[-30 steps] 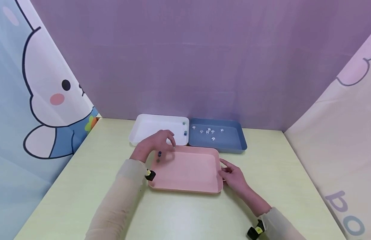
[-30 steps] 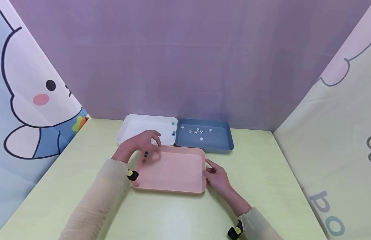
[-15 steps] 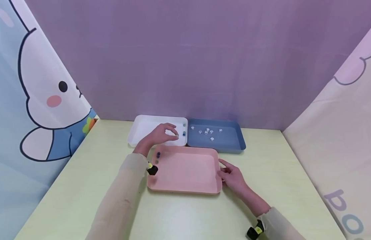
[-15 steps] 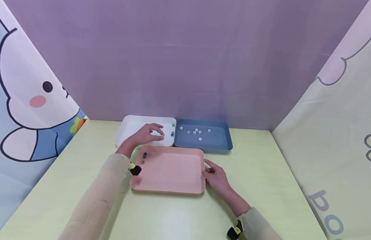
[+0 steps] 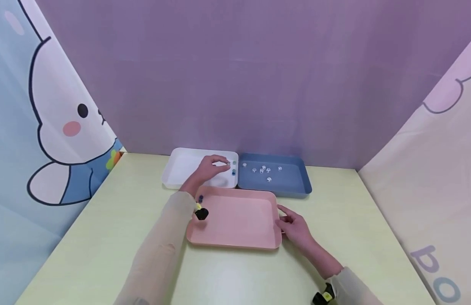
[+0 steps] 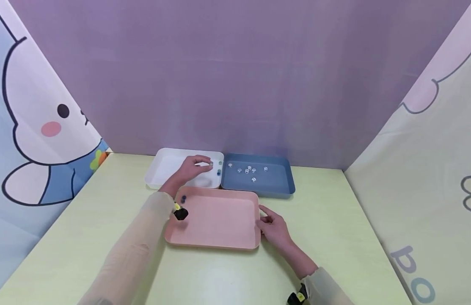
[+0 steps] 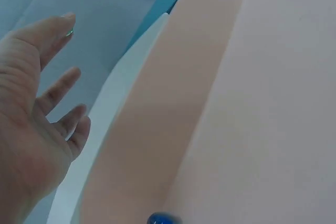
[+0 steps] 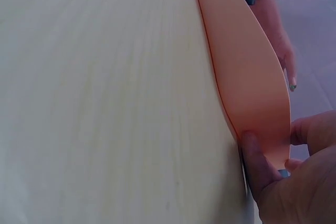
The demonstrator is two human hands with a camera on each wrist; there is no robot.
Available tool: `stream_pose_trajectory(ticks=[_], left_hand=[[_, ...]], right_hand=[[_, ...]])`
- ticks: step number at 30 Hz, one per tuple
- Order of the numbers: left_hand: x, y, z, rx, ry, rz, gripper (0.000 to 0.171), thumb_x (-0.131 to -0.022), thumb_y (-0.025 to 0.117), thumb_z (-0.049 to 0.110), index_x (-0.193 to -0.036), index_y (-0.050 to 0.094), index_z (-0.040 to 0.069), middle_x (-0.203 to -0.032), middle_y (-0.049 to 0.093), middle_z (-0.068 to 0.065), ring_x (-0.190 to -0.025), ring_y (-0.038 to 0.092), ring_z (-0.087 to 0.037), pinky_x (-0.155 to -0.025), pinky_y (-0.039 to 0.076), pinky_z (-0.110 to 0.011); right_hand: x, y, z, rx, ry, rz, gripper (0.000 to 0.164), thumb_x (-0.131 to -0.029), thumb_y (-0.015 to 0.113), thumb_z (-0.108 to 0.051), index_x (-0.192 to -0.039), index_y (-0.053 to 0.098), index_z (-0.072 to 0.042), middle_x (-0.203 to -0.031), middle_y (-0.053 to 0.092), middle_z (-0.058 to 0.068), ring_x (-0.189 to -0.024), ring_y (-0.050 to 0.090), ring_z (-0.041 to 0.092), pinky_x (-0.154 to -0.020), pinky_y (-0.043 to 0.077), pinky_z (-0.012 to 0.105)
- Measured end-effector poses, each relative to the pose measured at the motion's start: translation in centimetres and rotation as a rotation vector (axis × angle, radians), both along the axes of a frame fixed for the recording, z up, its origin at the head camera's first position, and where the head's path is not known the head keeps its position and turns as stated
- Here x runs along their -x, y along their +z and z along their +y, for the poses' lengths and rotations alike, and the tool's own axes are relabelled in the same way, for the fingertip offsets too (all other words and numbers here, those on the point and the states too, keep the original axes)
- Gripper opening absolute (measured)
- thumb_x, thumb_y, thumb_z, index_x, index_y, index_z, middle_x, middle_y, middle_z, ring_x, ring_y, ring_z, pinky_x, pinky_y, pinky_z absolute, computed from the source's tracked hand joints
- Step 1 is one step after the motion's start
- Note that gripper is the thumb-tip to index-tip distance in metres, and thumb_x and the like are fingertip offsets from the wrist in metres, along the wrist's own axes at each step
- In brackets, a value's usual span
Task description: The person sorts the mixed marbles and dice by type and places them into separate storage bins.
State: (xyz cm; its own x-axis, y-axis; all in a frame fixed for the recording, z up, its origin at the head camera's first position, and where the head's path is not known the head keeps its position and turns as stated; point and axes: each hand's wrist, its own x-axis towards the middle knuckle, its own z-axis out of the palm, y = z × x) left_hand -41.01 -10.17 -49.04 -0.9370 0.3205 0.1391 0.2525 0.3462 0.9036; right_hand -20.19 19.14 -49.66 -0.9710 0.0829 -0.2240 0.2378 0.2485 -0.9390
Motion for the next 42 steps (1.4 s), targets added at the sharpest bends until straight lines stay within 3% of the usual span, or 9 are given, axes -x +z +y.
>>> stream_pose_trajectory(ticks=[8, 17, 28, 36, 42], left_hand=[[0.7, -0.7, 1.0, 0.074, 0.042, -0.03, 0.023, -0.074, 0.07, 0.034, -0.093, 0.069, 0.021, -0.106, 0.058, 0.006, -0.11, 0.043, -0.015, -0.095, 0.03, -0.044], [0.4, -0.5, 1.7, 0.084, 0.004, -0.03, 0.025, -0.075, 0.07, 0.031, -0.095, 0.069, 0.017, -0.105, 0.059, 0.005, -0.11, 0.044, -0.016, -0.096, 0.03, -0.043], [0.3, -0.4, 1.8, 0.141, 0.012, -0.048, 0.019, -0.074, 0.069, 0.035, -0.09, 0.07, 0.024, -0.104, 0.059, 0.007, -0.114, 0.041, -0.018, -0.096, 0.029, -0.045], [0.5, -0.6, 1.9, 0.154, -0.004, -0.052, 0.03, -0.077, 0.067, 0.037, -0.098, 0.069, 0.015, -0.103, 0.06, 0.005, -0.113, 0.042, -0.018, -0.097, 0.028, -0.045], [0.3, 0.2, 1.8, 0.227, 0.0, -0.071, 0.028, -0.078, 0.064, 0.039, -0.098, 0.069, 0.019, -0.108, 0.057, 0.005, -0.116, 0.039, -0.019, -0.097, 0.028, -0.045]], right_hand=[[0.0, -0.1, -0.1, -0.001, 0.007, 0.003, 0.05, -0.081, 0.06, -0.006, -0.127, 0.048, -0.021, -0.092, 0.057, 0.015, -0.073, 0.057, 0.024, -0.054, 0.051, 0.036], [0.0, -0.2, 0.1, -0.004, -0.012, -0.01, 0.05, -0.081, 0.061, -0.006, -0.127, 0.049, -0.022, -0.091, 0.056, 0.015, -0.072, 0.055, 0.023, -0.054, 0.051, 0.036], [0.0, -0.2, 0.0, -0.008, -0.019, -0.007, 0.049, -0.081, 0.061, -0.006, -0.126, 0.05, -0.023, -0.09, 0.056, 0.015, -0.071, 0.056, 0.023, -0.053, 0.051, 0.035], [0.0, -0.2, -0.1, -0.017, -0.02, -0.012, 0.049, -0.082, 0.061, -0.006, -0.126, 0.05, -0.023, -0.091, 0.056, 0.014, -0.072, 0.056, 0.023, -0.054, 0.051, 0.035], [0.0, -0.1, -0.1, -0.005, -0.017, -0.01, 0.049, -0.082, 0.06, -0.005, -0.127, 0.049, -0.022, -0.091, 0.056, 0.015, -0.072, 0.056, 0.023, -0.054, 0.051, 0.035]])
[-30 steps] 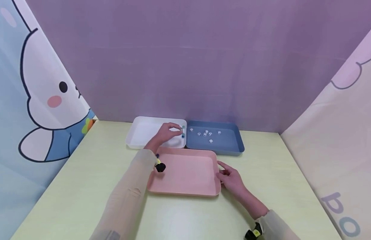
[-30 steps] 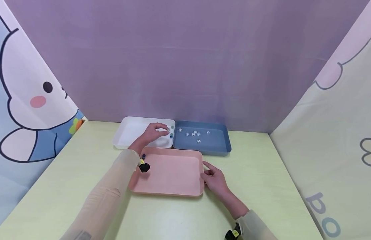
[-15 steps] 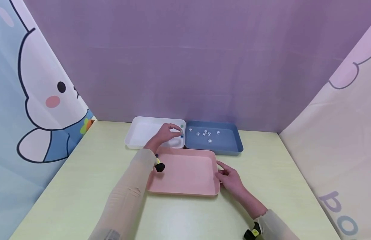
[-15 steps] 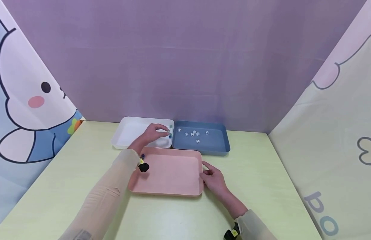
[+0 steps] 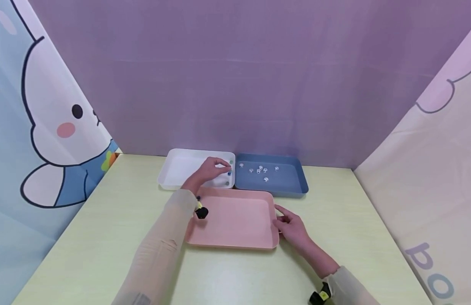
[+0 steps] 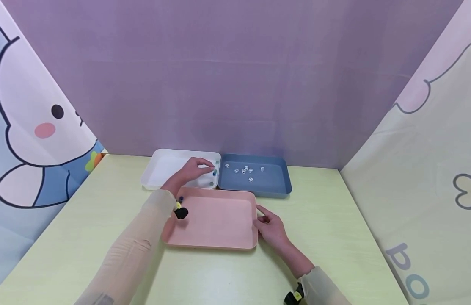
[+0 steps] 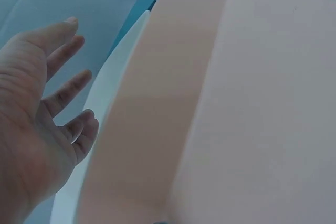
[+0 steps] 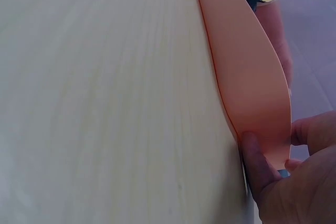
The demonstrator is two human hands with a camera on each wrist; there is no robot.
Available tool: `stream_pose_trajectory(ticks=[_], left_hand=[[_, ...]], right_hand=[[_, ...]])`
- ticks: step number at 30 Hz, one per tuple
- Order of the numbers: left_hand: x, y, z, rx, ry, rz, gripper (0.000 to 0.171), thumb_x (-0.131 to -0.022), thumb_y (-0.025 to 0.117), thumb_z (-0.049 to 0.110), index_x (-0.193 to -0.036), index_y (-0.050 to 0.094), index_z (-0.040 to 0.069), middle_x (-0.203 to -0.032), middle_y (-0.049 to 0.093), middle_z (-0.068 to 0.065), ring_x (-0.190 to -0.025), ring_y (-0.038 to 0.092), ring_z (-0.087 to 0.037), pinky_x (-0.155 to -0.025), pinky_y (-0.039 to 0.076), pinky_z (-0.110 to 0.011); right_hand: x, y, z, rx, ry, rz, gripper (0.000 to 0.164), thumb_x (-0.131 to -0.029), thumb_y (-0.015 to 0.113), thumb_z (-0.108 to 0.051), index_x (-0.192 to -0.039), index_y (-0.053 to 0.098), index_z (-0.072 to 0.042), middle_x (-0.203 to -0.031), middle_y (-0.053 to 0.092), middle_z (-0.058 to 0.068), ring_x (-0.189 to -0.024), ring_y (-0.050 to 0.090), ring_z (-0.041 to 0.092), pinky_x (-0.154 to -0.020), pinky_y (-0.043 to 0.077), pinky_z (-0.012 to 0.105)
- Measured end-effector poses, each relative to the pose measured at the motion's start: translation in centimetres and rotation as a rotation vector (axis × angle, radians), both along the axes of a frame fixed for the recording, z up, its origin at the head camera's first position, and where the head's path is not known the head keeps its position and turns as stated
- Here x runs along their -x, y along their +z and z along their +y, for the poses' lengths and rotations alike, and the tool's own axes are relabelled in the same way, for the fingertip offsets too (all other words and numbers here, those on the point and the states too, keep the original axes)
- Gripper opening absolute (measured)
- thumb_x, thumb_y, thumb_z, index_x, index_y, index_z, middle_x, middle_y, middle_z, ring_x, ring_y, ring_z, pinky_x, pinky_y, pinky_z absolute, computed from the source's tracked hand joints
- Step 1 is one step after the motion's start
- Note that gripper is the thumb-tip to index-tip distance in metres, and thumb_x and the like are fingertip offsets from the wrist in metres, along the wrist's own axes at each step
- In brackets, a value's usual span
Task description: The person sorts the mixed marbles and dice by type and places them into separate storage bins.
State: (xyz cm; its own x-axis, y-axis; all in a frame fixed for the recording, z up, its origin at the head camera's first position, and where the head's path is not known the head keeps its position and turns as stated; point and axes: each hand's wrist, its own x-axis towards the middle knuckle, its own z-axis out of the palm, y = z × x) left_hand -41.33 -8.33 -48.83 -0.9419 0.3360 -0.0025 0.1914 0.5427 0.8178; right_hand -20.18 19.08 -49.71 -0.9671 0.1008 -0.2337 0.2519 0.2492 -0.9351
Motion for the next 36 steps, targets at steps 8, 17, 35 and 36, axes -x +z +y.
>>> stream_pose_trajectory(ticks=[8, 17, 35, 36], left_hand=[[-0.5, 1.6, -1.2, 0.065, -0.099, 0.032, 0.028, -0.08, 0.064, 0.032, -0.1, 0.067, 0.012, -0.105, 0.058, 0.004, -0.11, 0.044, -0.018, -0.095, 0.031, -0.042], [-2.5, 4.2, -2.5, 0.218, -0.158, 0.083, 0.015, -0.079, 0.064, 0.029, -0.091, 0.068, 0.019, -0.103, 0.055, 0.005, -0.107, 0.045, -0.023, -0.089, 0.038, -0.039], [-8.9, 8.4, -4.2, 0.716, -0.071, 0.322, 0.006, -0.076, 0.063, 0.03, -0.078, 0.067, 0.026, -0.093, 0.055, 0.002, -0.091, 0.043, -0.027, -0.068, 0.043, -0.042], [-9.2, 8.5, -4.2, 0.736, -0.064, 0.312, 0.006, -0.076, 0.062, 0.029, -0.077, 0.067, 0.026, -0.091, 0.055, 0.003, -0.09, 0.043, -0.027, -0.067, 0.042, -0.042]], right_hand=[[0.0, 0.0, 0.1, 0.006, 0.009, -0.002, 0.049, -0.082, 0.06, -0.006, -0.127, 0.049, -0.021, -0.093, 0.057, 0.015, -0.073, 0.058, 0.023, -0.054, 0.051, 0.035], [0.0, 0.0, 0.2, 0.005, 0.006, -0.014, 0.049, -0.082, 0.061, -0.007, -0.127, 0.049, -0.023, -0.093, 0.056, 0.015, -0.073, 0.058, 0.023, -0.056, 0.051, 0.035], [0.0, 0.2, 0.1, -0.011, 0.023, 0.005, 0.049, -0.082, 0.059, -0.006, -0.128, 0.047, -0.019, -0.094, 0.056, 0.016, -0.073, 0.059, 0.024, -0.056, 0.051, 0.035], [0.0, 0.2, 0.1, -0.012, 0.024, 0.004, 0.049, -0.082, 0.059, -0.007, -0.128, 0.047, -0.019, -0.094, 0.056, 0.016, -0.073, 0.06, 0.024, -0.056, 0.051, 0.034]])
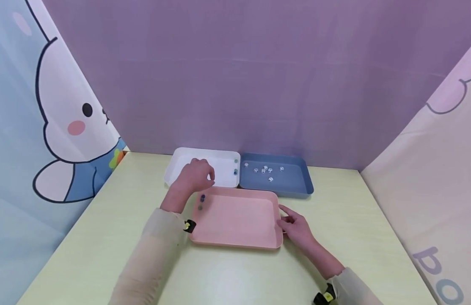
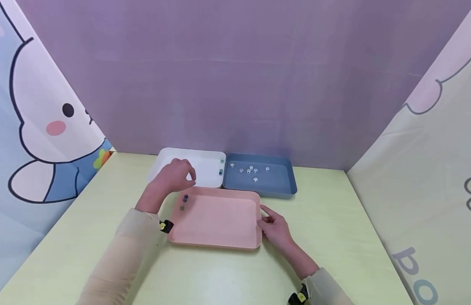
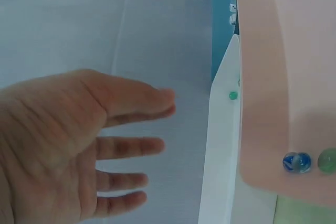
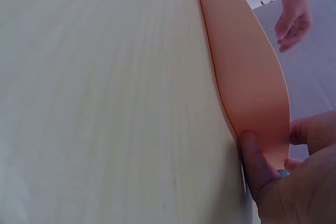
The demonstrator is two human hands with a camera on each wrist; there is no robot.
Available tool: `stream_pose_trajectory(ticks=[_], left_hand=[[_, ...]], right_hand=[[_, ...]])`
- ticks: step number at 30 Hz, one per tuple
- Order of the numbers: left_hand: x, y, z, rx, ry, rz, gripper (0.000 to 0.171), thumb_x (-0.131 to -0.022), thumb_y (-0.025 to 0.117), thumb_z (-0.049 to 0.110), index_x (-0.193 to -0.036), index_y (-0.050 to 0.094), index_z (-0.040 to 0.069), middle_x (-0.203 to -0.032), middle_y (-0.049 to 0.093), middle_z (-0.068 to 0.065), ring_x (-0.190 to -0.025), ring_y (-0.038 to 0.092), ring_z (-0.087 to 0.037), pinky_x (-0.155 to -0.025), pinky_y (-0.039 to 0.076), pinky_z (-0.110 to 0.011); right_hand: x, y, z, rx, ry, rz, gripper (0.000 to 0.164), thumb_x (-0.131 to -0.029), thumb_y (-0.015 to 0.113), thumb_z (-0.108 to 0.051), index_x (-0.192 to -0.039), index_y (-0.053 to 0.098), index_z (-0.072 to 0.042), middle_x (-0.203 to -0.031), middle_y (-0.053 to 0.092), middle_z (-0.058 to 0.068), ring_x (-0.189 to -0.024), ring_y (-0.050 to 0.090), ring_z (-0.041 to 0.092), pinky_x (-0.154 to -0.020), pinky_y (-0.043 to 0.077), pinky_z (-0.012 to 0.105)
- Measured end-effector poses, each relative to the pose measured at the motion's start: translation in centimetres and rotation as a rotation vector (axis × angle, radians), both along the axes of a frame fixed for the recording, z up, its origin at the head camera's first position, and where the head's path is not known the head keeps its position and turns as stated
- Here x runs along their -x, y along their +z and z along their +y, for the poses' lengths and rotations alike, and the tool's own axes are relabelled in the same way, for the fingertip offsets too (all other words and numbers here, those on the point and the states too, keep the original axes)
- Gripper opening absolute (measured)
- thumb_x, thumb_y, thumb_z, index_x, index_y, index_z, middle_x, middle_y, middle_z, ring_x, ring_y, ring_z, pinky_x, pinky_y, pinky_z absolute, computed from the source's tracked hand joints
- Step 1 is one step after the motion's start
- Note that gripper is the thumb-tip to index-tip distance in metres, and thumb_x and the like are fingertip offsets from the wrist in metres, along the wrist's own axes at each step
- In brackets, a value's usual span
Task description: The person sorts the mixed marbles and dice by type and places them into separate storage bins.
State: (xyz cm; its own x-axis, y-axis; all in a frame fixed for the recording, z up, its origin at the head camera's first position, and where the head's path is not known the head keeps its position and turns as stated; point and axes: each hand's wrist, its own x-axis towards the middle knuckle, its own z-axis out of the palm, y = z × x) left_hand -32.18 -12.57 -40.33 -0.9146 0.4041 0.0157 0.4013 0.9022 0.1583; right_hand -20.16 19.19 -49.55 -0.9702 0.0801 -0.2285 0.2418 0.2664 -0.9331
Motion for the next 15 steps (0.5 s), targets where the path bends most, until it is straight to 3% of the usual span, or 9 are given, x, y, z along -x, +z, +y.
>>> stream_pose_trajectory(ticks=[9, 15], left_hand=[[-1.0, -0.9, 0.3, 0.133, 0.081, -0.125, 0.018, -0.075, 0.056, 0.015, -0.06, 0.061, 0.024, -0.078, 0.052, 0.002, -0.078, 0.041, -0.026, -0.062, 0.039, -0.039], [-1.1, -2.3, 0.6, 0.218, 0.148, -0.156, 0.003, -0.072, 0.062, 0.016, -0.076, 0.063, 0.015, -0.085, 0.051, -0.005, -0.083, 0.042, -0.029, -0.067, 0.041, -0.042]], right_hand=[[0.0, -0.2, 0.1, 0.009, 0.005, 0.002, 0.049, -0.083, 0.059, -0.006, -0.128, 0.047, -0.021, -0.093, 0.056, 0.016, -0.073, 0.059, 0.024, -0.056, 0.051, 0.035], [0.0, -0.1, 0.1, 0.003, 0.008, 0.005, 0.049, -0.083, 0.059, -0.007, -0.129, 0.047, -0.02, -0.093, 0.056, 0.016, -0.073, 0.059, 0.024, -0.056, 0.051, 0.034]])
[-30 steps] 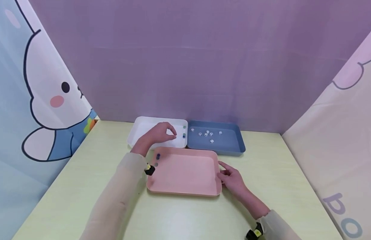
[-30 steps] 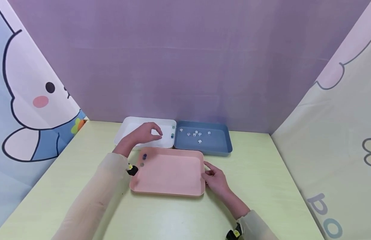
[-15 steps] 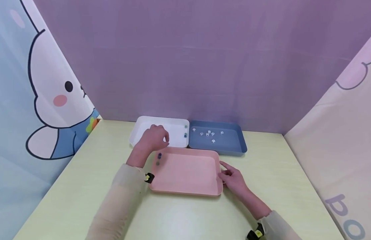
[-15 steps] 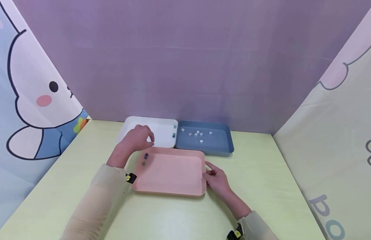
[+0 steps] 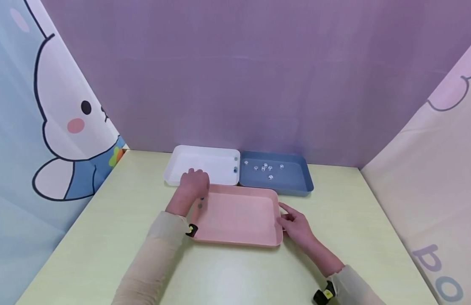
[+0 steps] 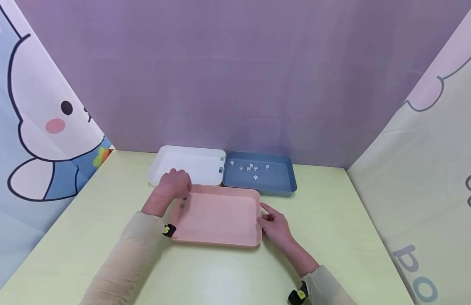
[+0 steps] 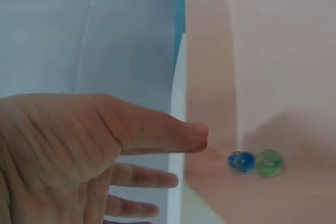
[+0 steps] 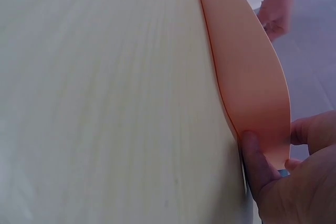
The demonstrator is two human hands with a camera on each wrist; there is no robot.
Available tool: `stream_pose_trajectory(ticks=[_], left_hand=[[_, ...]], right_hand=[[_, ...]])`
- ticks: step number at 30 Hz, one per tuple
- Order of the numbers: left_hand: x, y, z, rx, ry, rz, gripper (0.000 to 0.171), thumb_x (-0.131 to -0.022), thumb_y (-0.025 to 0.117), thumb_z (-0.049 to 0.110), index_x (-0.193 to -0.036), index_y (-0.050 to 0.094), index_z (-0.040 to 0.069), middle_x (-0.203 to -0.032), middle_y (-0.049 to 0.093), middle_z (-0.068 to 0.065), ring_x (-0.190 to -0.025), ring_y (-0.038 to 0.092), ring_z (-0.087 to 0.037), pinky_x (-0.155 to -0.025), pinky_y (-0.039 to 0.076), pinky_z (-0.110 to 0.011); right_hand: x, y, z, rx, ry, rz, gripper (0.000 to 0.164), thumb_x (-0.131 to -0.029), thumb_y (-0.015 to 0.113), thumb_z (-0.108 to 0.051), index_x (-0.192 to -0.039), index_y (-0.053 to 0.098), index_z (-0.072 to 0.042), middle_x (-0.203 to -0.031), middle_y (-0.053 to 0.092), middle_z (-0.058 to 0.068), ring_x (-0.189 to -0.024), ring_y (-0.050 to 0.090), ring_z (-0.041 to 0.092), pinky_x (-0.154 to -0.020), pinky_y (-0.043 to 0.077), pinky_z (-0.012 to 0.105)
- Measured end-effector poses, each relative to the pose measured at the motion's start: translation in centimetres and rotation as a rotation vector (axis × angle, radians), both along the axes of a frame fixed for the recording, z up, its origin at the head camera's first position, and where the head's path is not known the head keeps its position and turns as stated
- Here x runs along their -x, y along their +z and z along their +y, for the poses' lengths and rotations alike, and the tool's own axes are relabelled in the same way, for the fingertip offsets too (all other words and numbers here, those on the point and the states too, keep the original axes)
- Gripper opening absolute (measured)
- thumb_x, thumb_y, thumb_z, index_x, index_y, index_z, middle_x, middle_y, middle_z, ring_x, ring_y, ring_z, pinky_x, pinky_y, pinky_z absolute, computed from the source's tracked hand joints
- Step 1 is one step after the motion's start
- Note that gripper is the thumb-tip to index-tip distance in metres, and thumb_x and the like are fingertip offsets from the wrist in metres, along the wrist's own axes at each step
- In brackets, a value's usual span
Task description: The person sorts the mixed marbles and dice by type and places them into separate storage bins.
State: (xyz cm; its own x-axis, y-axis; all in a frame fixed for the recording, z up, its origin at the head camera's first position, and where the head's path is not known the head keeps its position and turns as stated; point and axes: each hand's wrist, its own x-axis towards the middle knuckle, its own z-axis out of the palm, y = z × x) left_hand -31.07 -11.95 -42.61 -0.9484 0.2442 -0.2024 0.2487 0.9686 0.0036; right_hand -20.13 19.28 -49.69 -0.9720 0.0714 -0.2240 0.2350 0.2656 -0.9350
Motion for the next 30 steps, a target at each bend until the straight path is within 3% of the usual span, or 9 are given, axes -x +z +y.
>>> stream_pose_trajectory(ticks=[6, 12, 19, 22, 26, 30], left_hand=[[-0.1, -0.9, 0.1, 0.027, 0.063, -0.018, 0.026, -0.068, 0.069, 0.014, -0.091, 0.061, 0.007, -0.089, 0.049, -0.01, -0.084, 0.041, -0.031, -0.069, 0.041, -0.045], [0.0, -1.7, 0.2, 0.04, 0.071, -0.039, 0.044, -0.057, 0.079, 0.015, -0.096, 0.059, 0.007, -0.09, 0.049, -0.011, -0.084, 0.041, -0.03, -0.071, 0.041, -0.045], [0.0, -1.6, 0.4, 0.056, 0.054, -0.084, 0.055, -0.046, 0.086, 0.017, -0.093, 0.059, 0.006, -0.087, 0.05, -0.011, -0.082, 0.042, -0.031, -0.068, 0.042, -0.044], [0.0, -1.6, 0.6, 0.07, 0.054, -0.09, 0.053, -0.047, 0.085, 0.017, -0.092, 0.059, 0.006, -0.086, 0.049, -0.011, -0.081, 0.043, -0.03, -0.069, 0.042, -0.044], [0.1, -1.9, 1.0, 0.088, 0.072, -0.103, 0.038, -0.059, 0.079, 0.021, -0.09, 0.06, 0.007, -0.084, 0.048, -0.01, -0.08, 0.042, -0.03, -0.069, 0.042, -0.043], [0.2, -2.4, 1.3, 0.09, 0.079, -0.114, 0.034, -0.062, 0.075, 0.019, -0.091, 0.06, 0.007, -0.083, 0.047, -0.009, -0.079, 0.042, -0.028, -0.068, 0.043, -0.042]], right_hand=[[0.0, 0.1, -0.1, -0.015, -0.001, -0.003, 0.049, -0.083, 0.059, -0.01, -0.129, 0.046, -0.02, -0.094, 0.056, 0.015, -0.073, 0.059, 0.023, -0.056, 0.051, 0.033], [0.0, 0.1, 0.0, -0.008, 0.0, -0.011, 0.049, -0.084, 0.059, -0.009, -0.129, 0.046, -0.021, -0.094, 0.056, 0.015, -0.074, 0.059, 0.024, -0.057, 0.052, 0.034], [0.1, 0.0, 0.2, -0.002, 0.008, -0.014, 0.049, -0.083, 0.059, -0.009, -0.129, 0.046, -0.021, -0.094, 0.056, 0.016, -0.074, 0.058, 0.024, -0.057, 0.051, 0.035], [0.2, -0.2, 0.2, 0.003, 0.007, -0.013, 0.049, -0.083, 0.059, -0.008, -0.129, 0.046, -0.021, -0.093, 0.056, 0.015, -0.074, 0.058, 0.023, -0.057, 0.051, 0.035], [0.3, -0.3, 0.2, 0.009, 0.001, -0.018, 0.049, -0.083, 0.059, -0.008, -0.129, 0.047, -0.02, -0.092, 0.056, 0.016, -0.073, 0.059, 0.024, -0.056, 0.051, 0.035], [0.4, -0.3, 0.2, 0.016, -0.001, -0.009, 0.049, -0.082, 0.059, -0.006, -0.129, 0.047, -0.018, -0.092, 0.057, 0.017, -0.072, 0.06, 0.025, -0.054, 0.051, 0.035]])
